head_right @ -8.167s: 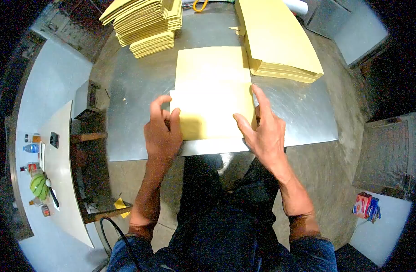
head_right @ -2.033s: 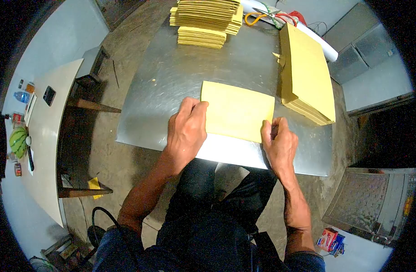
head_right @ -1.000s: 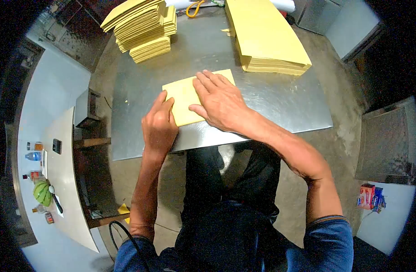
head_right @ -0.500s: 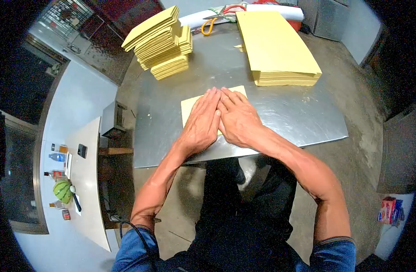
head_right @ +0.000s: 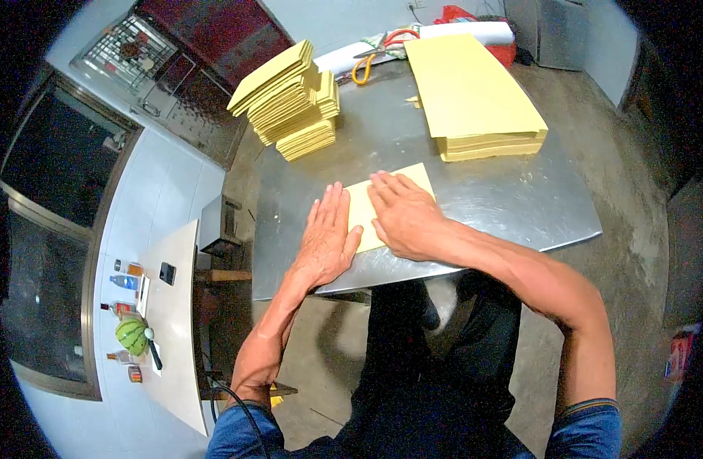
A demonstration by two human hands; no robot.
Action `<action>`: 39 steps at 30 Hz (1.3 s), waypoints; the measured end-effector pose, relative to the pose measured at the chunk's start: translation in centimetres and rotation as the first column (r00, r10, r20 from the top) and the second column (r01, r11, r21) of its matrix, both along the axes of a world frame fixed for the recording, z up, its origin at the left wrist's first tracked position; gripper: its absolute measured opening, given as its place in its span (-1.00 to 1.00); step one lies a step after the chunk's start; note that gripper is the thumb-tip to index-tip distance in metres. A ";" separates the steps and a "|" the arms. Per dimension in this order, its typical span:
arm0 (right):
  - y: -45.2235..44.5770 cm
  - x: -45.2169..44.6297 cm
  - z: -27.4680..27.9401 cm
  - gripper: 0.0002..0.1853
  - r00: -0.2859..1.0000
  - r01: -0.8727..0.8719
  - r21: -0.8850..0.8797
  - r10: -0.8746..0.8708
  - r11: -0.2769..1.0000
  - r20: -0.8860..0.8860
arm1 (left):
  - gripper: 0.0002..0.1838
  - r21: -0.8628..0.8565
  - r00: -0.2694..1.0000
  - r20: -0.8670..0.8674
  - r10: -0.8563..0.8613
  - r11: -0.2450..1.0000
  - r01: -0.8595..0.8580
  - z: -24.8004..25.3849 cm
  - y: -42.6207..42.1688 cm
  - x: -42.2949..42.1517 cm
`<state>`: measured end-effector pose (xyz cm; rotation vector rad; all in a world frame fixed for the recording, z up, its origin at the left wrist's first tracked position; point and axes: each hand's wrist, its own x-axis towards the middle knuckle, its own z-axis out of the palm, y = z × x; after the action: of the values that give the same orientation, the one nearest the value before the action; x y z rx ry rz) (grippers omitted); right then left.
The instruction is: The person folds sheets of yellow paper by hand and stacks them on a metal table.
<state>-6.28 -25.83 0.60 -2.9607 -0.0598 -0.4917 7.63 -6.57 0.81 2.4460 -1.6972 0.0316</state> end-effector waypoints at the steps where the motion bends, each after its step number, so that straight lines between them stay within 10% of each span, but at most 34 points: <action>1: 0.3 0.8 0.0 -0.30 0.999 -0.040 0.016 0.040 0.999 -0.009 | -0.18 0.000 1.000 -0.001 -0.006 1.000 0.006 -0.2 0.0 0.0; 17: -4.2 -3.2 -1.5 -0.29 0.996 0.085 0.027 -0.085 0.996 -0.004 | -0.08 0.208 0.993 0.108 -0.045 0.978 0.022 2.5 -1.4 -0.5; 24: -5.2 -3.6 -1.7 -0.34 0.995 0.093 0.008 -0.093 0.996 0.040 | -0.02 -0.026 0.934 0.020 -0.358 0.933 0.358 0.1 -8.0 -0.9; 31: -5.5 -3.6 -1.7 -0.35 0.997 0.076 -0.045 -0.075 0.996 0.034 | 0.04 0.035 0.978 -0.008 -0.209 0.977 0.210 0.5 -2.8 2.8; 39: -5.6 -3.3 1.2 0.08 0.996 -0.031 -0.062 0.025 0.998 -0.091 | 0.06 0.092 0.984 -0.002 -0.180 0.980 0.179 0.9 0.7 4.2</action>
<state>-9.58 -31.46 1.77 -3.0348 -0.1087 -0.3586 11.85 -5.90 1.70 2.3454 -1.9563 -0.0621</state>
